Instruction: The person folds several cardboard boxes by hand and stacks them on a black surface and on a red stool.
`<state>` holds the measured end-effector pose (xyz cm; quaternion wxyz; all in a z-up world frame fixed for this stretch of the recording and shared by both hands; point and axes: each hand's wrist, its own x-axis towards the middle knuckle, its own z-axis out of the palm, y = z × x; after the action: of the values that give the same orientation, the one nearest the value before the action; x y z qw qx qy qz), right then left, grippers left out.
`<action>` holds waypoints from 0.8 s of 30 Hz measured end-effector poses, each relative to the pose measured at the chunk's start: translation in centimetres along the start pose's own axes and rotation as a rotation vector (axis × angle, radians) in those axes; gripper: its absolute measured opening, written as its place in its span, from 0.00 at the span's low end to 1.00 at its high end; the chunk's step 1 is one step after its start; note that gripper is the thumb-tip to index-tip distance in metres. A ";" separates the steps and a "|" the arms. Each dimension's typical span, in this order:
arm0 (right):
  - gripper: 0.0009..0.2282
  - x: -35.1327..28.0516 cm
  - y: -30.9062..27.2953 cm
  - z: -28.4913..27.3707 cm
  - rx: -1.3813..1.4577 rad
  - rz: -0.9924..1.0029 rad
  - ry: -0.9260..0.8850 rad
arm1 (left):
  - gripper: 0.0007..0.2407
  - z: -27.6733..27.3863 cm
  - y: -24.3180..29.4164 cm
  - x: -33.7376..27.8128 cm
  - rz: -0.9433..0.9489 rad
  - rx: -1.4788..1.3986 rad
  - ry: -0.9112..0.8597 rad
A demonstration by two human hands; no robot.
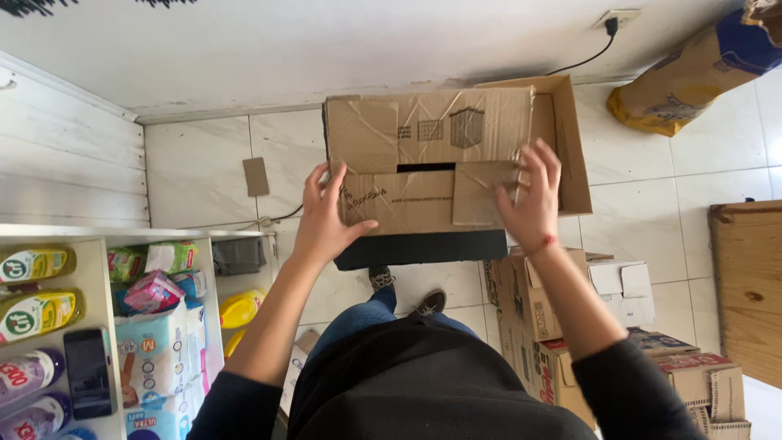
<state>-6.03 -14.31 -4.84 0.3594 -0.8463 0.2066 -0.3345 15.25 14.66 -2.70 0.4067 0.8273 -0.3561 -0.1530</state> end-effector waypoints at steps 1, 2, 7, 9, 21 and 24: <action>0.33 1.3 -1.0 -0.4 -0.208 0.069 -0.099 | 0.46 -0.1 0.3 0.4 0.010 0.122 -0.051; 0.35 2.7 -1.9 -0.9 -0.417 0.137 -0.194 | 0.52 -0.1 0.7 1.0 0.024 0.244 -0.101; 0.39 10.1 -5.3 -0.5 -0.772 0.186 -0.562 | 0.47 0.2 0.3 3.8 0.111 0.581 -0.103; 0.39 12.0 -5.8 -0.2 -0.818 0.199 -0.675 | 0.47 0.3 0.9 4.4 0.152 0.721 -0.097; 0.29 19.2 -0.1 0.8 -0.991 -0.108 -0.654 | 0.18 -0.5 0.6 1.5 0.385 0.569 -0.102; 0.20 20.6 4.5 0.3 -0.878 -0.024 -0.521 | 0.12 -1.0 0.7 -0.7 0.503 0.505 0.044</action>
<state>7.92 -29.32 0.27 0.0057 -0.9751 0.2216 0.0022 15.00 15.43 -1.54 0.2218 0.7912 -0.5664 0.0629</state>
